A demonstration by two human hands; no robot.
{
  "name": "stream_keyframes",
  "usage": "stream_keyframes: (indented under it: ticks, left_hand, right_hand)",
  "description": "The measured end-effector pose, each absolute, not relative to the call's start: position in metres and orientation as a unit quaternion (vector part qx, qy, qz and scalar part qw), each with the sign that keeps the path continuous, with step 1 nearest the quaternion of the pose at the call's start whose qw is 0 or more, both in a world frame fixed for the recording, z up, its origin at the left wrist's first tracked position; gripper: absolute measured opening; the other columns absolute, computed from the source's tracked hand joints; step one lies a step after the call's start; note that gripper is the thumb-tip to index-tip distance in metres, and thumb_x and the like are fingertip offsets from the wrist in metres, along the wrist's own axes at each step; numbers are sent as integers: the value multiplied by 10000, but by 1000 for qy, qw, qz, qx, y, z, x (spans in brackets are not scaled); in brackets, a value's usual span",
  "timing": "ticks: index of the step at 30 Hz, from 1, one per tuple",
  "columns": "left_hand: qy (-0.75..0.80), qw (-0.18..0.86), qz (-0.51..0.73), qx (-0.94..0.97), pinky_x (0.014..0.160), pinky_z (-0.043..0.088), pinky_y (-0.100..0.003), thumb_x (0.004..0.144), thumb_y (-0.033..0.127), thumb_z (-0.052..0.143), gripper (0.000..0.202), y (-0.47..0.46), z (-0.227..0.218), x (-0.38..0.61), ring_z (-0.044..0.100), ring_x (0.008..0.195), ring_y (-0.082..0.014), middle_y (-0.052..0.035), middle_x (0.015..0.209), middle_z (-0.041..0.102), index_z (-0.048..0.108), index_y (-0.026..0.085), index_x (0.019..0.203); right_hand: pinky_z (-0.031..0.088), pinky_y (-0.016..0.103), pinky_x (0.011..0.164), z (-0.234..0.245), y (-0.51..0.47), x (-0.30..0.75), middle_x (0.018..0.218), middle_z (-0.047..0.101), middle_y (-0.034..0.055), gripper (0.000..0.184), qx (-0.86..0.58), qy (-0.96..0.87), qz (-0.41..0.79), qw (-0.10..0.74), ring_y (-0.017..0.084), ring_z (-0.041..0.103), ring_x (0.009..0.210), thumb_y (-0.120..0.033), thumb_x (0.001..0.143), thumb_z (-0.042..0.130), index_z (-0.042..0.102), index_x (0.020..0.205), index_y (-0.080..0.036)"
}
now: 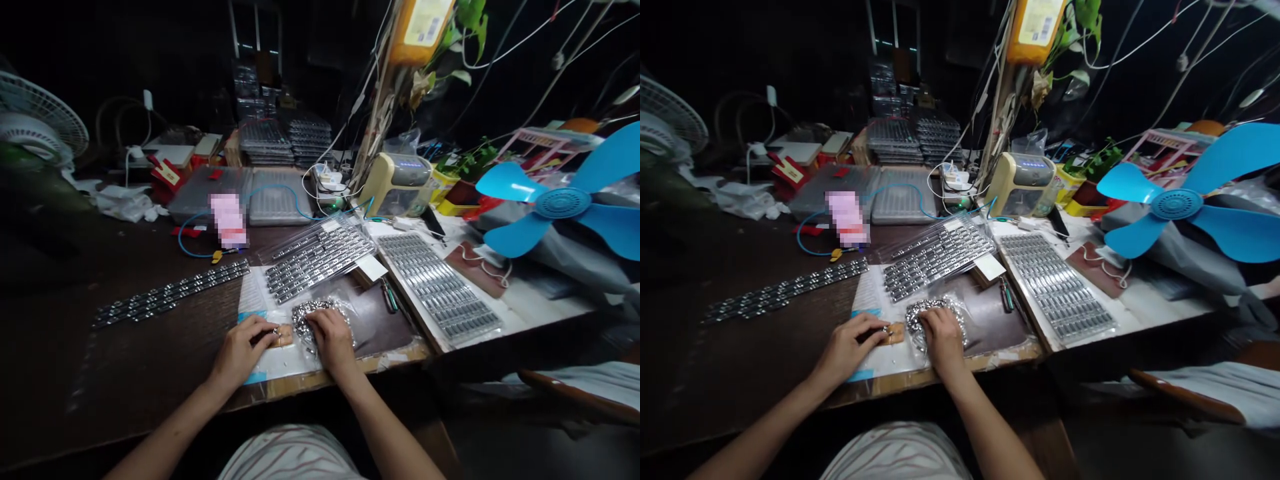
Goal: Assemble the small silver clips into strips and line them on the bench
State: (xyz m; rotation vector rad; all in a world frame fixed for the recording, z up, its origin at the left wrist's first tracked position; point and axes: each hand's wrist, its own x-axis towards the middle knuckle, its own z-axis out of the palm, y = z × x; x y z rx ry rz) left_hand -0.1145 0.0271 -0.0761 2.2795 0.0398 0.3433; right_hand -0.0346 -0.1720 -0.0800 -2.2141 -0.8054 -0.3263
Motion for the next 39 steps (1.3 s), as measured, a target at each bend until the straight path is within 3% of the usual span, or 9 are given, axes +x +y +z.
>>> stream_keyframes:
  ticks: [12, 18, 22, 28, 32, 35, 39]
  left_hand:
    - [-4, 320, 129, 939, 712, 478, -301, 849, 284, 581, 148, 19, -72, -114, 615, 796, -188, -42, 829, 653, 717, 247, 894]
    - [9, 374, 151, 915, 755, 486, -304, 866, 267, 547, 153, 19, -73, -116, 621, 840, -189, -45, 866, 659, 694, 229, 888]
    - [56, 416, 209, 883, 772, 495, -290, 862, 275, 545, 156, 24, -75, -115, 631, 861, -184, -42, 882, 665, 689, 218, 877]
    - [67, 420, 224, 877, 756, 502, -290, 840, 285, 573, 143, 27, -76, -114, 636, 830, -182, -35, 857, 659, 695, 218, 872]
    - [76, 425, 227, 873, 731, 514, -294, 830, 290, 575, 148, 28, -76, -115, 641, 833, -188, -38, 865, 669, 702, 222, 864]
    - [81, 433, 214, 872, 699, 517, -287, 826, 275, 570, 149, 30, -72, -112, 643, 832, -189, -43, 872, 675, 701, 212, 860]
    - [70, 432, 196, 878, 710, 506, -287, 834, 266, 568, 145, 29, -64, -104, 638, 833, -184, -47, 884, 677, 696, 207, 866]
  right_hand:
    - [436, 312, 779, -83, -173, -33, 900, 684, 48, 200, -864, -321, -119, 370, 186, 585, 850, -199, 943, 460, 659, 964, -209]
    - [388, 300, 768, -70, -158, -42, 821, 693, 1, 49, -874, -312, -99, 360, 166, 589, 809, -253, 859, 634, 669, 835, -230]
    - [355, 312, 771, -68, -136, -51, 857, 690, -7, 65, -873, -343, -77, 337, 164, 564, 833, -325, 817, 691, 696, 799, -263]
    - [355, 338, 769, -68, -128, -56, 913, 671, -2, 71, -880, -362, -70, 299, 181, 534, 855, -304, 839, 664, 714, 890, -309]
    - [387, 369, 813, -65, -148, -49, 1110, 638, 40, 261, -894, -355, -93, 258, 221, 518, 973, -245, 867, 610, 642, 1121, -293]
    - [397, 385, 838, -67, -168, -42, 1195, 607, 56, 307, -898, -369, -105, 215, 246, 504, 1040, -228, 871, 594, 609, 1173, -283]
    - [398, 328, 761, -74, -182, -37, 994, 655, 41, 148, -895, -379, -97, 216, 204, 550, 899, -234, 876, 601, 664, 1005, -269]
